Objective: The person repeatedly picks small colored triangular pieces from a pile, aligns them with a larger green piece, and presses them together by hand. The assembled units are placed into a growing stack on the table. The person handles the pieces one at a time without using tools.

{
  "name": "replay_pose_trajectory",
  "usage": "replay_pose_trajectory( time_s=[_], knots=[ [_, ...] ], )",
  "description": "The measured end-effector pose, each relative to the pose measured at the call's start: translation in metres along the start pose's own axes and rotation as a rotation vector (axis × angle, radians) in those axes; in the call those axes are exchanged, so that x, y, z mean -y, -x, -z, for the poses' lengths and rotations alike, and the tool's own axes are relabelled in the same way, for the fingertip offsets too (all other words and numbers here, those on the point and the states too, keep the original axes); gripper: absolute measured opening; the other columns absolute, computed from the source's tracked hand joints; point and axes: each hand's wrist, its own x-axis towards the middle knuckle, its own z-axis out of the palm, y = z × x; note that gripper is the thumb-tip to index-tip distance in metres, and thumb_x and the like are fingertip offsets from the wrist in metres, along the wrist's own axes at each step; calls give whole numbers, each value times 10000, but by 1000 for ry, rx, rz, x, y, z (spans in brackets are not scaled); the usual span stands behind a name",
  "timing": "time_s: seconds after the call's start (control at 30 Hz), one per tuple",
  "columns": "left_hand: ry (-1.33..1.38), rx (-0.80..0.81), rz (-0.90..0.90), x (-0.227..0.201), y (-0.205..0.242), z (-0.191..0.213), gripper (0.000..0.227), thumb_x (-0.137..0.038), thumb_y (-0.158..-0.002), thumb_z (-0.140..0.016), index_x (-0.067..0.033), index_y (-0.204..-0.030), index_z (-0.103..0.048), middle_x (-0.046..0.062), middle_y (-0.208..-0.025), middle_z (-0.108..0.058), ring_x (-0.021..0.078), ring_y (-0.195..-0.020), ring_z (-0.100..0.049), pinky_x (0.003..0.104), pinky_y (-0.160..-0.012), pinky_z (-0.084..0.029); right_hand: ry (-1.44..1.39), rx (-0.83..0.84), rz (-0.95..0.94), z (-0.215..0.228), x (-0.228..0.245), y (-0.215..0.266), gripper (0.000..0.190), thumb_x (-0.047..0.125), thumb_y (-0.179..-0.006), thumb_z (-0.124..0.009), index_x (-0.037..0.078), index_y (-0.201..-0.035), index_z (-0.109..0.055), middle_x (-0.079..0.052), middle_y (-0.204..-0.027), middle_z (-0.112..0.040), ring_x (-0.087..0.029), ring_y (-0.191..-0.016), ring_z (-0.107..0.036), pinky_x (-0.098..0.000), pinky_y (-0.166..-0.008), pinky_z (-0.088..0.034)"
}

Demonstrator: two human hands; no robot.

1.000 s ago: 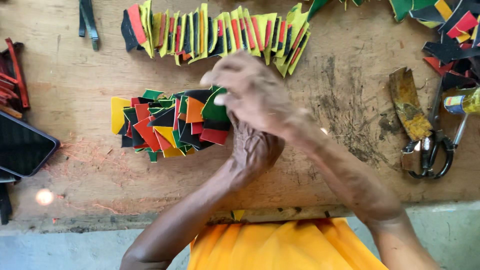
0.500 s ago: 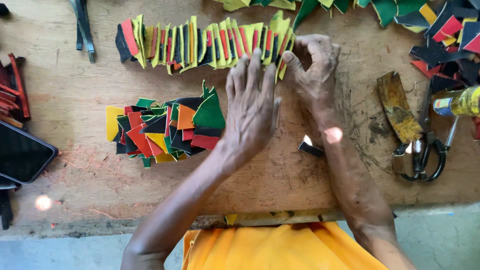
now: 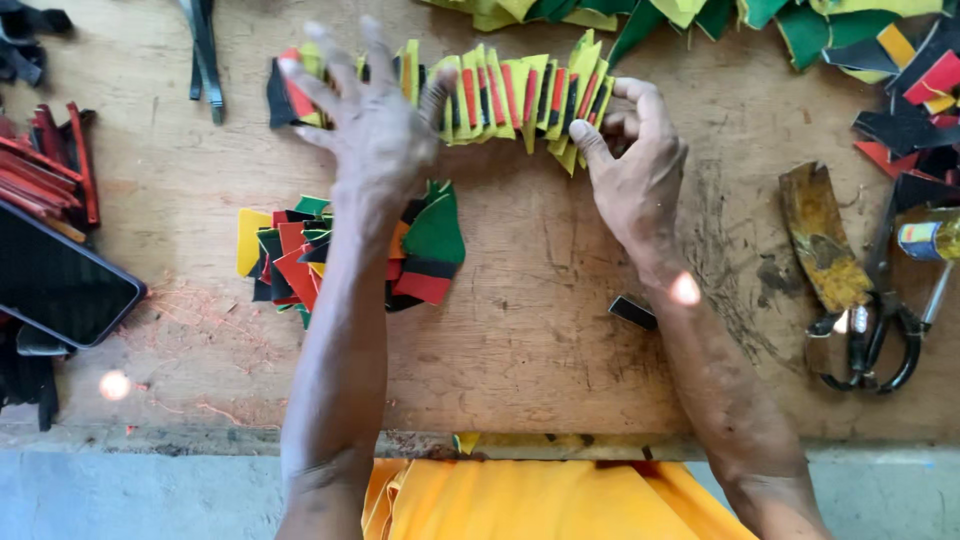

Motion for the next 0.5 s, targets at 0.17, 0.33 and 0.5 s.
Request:
replay_pose_trajectory(
  time_s=[0.17,0.33,0.5],
  knots=[
    [-56,107,-12,-17,-1,-23,936,-760,-935,-518,-217,-1636,-220,266,-1672,85,599,-1472,149,909,-1037,-140,41,63,-170,16,-3,2,372,116,-954,-796,32,-1256,-595,-71,-918,-781,-141,-749,-752,-277,-559,-570],
    [-84,143,-61,-51,9,-44,1017,-782,-882,-563,-193,-1624,-191,244,-1672,36,595,-1475,110,889,-1045,-161,-41,76,-136,52,-30,13,356,89,-984,-786,6,-1277,-602,-84,-981,-776,-123,-828,-752,-222,-651,-608],
    [-78,109,-122,-77,19,-57,1114,-783,-854,-580,-126,-1636,-132,213,-1667,51,573,-1482,104,877,-1046,-176,-150,71,-142,75,-54,22,388,43,-990,-794,-35,-1309,-587,-121,-996,-774,-117,-779,-681,-241,-642,-551]
  ],
)
